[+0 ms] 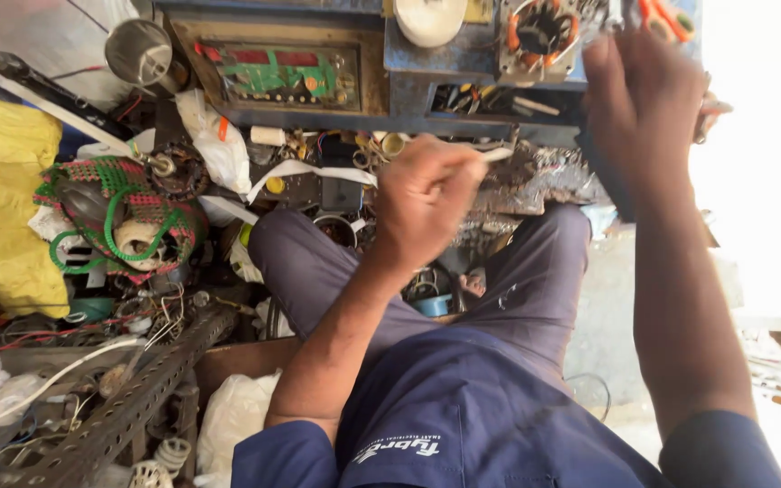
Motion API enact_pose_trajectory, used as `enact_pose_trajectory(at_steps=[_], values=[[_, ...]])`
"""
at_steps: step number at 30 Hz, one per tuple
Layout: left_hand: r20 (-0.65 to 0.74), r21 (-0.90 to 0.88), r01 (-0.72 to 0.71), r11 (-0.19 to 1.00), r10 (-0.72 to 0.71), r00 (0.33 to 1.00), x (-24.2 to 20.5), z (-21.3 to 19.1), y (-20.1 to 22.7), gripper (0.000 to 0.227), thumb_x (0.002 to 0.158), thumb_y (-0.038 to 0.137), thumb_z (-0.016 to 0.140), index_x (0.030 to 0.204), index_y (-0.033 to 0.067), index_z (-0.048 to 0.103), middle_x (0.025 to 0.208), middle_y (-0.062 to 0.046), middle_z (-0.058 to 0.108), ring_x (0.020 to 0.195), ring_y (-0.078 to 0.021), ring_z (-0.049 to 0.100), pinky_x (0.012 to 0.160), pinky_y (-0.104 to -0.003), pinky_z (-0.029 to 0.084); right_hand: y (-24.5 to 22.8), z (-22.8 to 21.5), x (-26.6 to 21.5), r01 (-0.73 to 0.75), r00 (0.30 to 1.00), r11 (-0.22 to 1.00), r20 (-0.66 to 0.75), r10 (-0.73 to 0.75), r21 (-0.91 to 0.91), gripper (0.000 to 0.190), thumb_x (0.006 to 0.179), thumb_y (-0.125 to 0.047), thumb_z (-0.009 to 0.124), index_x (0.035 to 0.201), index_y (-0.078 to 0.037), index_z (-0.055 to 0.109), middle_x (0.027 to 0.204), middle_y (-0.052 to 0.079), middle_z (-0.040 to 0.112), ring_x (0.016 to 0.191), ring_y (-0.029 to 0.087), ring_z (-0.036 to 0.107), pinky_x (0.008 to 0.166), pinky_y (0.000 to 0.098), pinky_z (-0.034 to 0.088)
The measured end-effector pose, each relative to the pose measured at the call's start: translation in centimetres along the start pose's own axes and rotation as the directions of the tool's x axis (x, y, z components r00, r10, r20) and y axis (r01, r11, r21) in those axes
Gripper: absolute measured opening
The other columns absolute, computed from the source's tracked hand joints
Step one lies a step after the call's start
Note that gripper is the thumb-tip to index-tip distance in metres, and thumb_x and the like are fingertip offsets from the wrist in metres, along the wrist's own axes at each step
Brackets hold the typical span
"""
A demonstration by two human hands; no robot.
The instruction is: The person sits on the floor at a cluttered workbench and cuts lengths of white insulating tape from a roll using scissors. They wrap the cut tape strips around the copper windings of a motor stator, pressing the tape down to secure it, and continue cutting and wrapping additional pieces.
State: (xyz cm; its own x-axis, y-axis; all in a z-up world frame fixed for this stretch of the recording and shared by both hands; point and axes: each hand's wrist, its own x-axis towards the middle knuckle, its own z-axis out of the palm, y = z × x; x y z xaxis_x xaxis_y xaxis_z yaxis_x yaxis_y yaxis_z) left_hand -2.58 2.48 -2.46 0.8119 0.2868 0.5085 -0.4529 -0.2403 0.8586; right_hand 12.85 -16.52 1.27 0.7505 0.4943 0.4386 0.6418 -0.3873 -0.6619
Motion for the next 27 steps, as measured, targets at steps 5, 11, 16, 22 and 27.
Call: enact_pose_trajectory(at_steps=[5,11,16,22,27], values=[[-0.118,0.062,0.05,0.997,-0.043,0.992,0.1,-2.0,-1.9,0.004,0.097,0.006,0.075,0.099,0.0027,0.075,0.072,-0.002,0.046,0.066,-0.0101,0.043,0.063,-0.026,0.037,7.3,0.5,7.5,0.073,0.992,0.918,0.122,-0.027,-0.389,0.032,0.091,-0.027,0.078,0.101,0.003,0.076,0.083,0.015,0.073,0.068,0.023,0.07,0.068,0.0367,0.057],[-0.109,-0.248,0.188,0.95,-0.22,0.969,-1.2,-2.9,-4.3,0.009,0.097,0.01,0.072,0.101,0.0031,0.074,0.078,0.006,0.057,0.068,-0.002,0.049,0.06,-0.02,0.042,7.8,1.1,11.2,0.051,0.916,0.73,0.324,0.238,-0.681,0.028,0.084,-0.03,0.082,0.098,-0.006,0.082,0.079,0.017,0.073,0.069,0.033,0.071,0.077,0.0427,0.059],[-0.06,-0.337,0.234,0.912,-0.269,0.961,-0.9,-3.0,-4.8,0.009,0.098,0.011,0.074,0.102,0.0027,0.074,0.079,0.008,0.056,0.068,0.0005,0.046,0.06,-0.019,0.041,1.8,1.3,12.2,0.43,0.761,0.752,0.649,-0.003,-0.5,0.015,0.102,-0.022,0.069,0.115,-0.017,0.075,0.102,0.002,0.079,0.085,0.021,0.076,0.077,0.036,0.062],[-0.065,-0.229,0.2,0.953,-0.22,0.973,-0.3,-1.8,-5.3,0.008,0.098,0.012,0.074,0.101,0.004,0.074,0.076,0.008,0.057,0.065,0.0001,0.043,0.057,-0.019,0.035,-0.6,3.4,14.3,0.665,0.595,0.41,0.775,0.215,-0.624,0.047,0.097,-0.009,0.059,0.139,-0.029,0.063,0.136,-0.002,0.066,0.094,0.021,0.075,0.081,0.0313,0.061],[-0.044,-0.189,0.216,0.958,-0.228,0.973,0.6,-0.5,-6.4,0.009,0.099,0.013,0.073,0.1,0.0044,0.074,0.078,0.006,0.058,0.067,-0.001,0.045,0.059,-0.02,0.037,2.1,2.8,14.3,0.606,0.654,0.61,0.756,-0.017,-0.511,0.051,0.096,0.001,0.053,0.139,-0.023,0.066,0.13,0.008,0.069,0.099,0.026,0.073,0.085,0.0349,0.06]])
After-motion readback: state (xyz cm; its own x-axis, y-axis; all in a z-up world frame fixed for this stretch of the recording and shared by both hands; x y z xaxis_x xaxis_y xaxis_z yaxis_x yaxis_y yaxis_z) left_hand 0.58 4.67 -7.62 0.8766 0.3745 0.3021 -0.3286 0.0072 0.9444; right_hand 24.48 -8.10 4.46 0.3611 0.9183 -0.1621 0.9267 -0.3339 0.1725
